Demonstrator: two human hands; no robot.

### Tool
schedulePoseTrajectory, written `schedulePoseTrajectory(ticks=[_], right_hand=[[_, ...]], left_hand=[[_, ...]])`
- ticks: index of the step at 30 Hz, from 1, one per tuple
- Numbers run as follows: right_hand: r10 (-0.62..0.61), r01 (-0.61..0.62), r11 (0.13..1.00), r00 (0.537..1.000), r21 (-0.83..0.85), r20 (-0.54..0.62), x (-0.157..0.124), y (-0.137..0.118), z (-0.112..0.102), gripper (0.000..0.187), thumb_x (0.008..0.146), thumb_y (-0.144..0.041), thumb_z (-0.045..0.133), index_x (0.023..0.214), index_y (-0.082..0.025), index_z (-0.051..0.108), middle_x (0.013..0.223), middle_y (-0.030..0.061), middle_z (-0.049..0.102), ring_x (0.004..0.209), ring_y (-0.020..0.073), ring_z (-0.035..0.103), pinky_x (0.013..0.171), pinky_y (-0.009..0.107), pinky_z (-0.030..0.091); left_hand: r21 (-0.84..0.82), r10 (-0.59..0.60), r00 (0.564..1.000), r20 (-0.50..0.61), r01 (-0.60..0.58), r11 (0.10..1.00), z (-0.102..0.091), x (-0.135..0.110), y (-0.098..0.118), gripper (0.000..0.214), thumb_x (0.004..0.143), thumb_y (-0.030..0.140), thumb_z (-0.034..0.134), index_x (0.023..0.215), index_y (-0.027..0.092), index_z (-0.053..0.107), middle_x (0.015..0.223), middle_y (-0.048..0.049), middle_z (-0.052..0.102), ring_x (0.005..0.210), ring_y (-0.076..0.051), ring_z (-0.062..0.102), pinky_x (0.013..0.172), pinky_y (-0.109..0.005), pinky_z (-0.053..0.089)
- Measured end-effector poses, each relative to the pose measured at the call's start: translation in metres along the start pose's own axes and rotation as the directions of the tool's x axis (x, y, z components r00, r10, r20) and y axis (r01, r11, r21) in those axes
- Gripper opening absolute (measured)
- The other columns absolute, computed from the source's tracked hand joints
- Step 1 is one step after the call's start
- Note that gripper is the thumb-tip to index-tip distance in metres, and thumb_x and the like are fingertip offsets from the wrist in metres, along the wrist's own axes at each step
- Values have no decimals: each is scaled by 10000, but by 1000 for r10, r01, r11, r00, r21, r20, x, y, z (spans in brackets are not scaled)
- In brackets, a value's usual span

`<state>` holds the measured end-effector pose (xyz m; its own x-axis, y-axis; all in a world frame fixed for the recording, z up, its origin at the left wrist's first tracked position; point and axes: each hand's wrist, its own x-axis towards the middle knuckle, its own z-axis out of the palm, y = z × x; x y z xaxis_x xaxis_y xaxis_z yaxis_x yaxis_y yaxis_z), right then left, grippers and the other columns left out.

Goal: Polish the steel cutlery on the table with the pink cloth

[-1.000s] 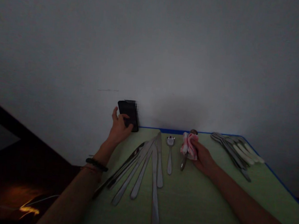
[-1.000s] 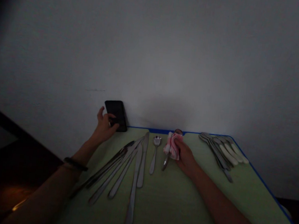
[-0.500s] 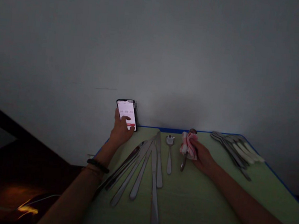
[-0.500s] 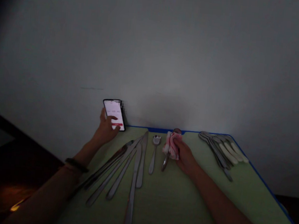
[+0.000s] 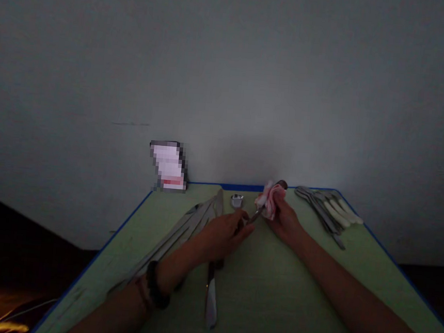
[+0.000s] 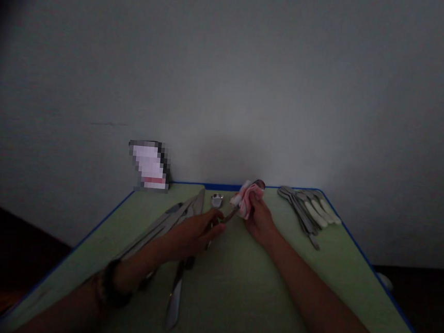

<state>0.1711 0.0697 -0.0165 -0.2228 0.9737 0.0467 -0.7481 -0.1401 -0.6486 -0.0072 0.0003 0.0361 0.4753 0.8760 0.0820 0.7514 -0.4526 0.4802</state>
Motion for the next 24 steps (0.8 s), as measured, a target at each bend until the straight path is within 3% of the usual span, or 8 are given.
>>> schedulePoseTrajectory(ticks=[3,6,10,14,19,24], right_hand=[[38,-37,999,998,-16,41,0,2,-1,177,764,-324,630,889,-203,600,798,-12,647,719,109,590,721,241,464],[76,-76,997,995,4,58,1,4,-2,165,774,-321,615,881,-196,605,793,-4,651,701,117,592,689,251,468],[13,-9,977,1000,212,-15,4,-1,0,57,813,-245,554,838,-231,604,768,-44,654,718,92,600,708,227,474],[-63,72,918,997,390,-37,2,-11,6,77,813,-211,537,802,-254,601,768,-64,658,803,89,613,786,242,479],[-6,16,927,1000,375,-27,-6,-16,14,138,801,-339,546,826,-221,612,885,-2,672,869,138,611,832,304,481],[-28,51,968,995,244,-95,-5,-12,14,198,786,-404,569,839,-220,617,878,5,665,873,139,602,818,287,481]], left_hand=[[17,40,999,-17,-39,999,18,1,1,259,871,414,393,892,180,502,814,-46,594,708,-169,544,625,-271,402],[-9,45,998,-51,-45,999,25,3,-6,210,885,352,372,895,185,498,821,-45,591,738,-170,545,658,-274,406],[-101,13,1000,-21,-15,995,23,5,-10,229,909,336,315,856,191,484,711,-9,575,668,-152,542,599,-250,388],[-167,-17,1000,4,17,986,20,3,-12,275,907,344,311,733,194,462,608,19,541,583,-130,518,554,-231,368],[-215,-39,999,1,38,976,21,2,-16,330,899,340,291,642,188,432,526,30,492,502,-113,476,506,-223,343],[-165,-91,994,-58,80,983,22,5,-13,441,909,440,247,586,186,408,491,28,443,488,-113,455,481,-223,315]])
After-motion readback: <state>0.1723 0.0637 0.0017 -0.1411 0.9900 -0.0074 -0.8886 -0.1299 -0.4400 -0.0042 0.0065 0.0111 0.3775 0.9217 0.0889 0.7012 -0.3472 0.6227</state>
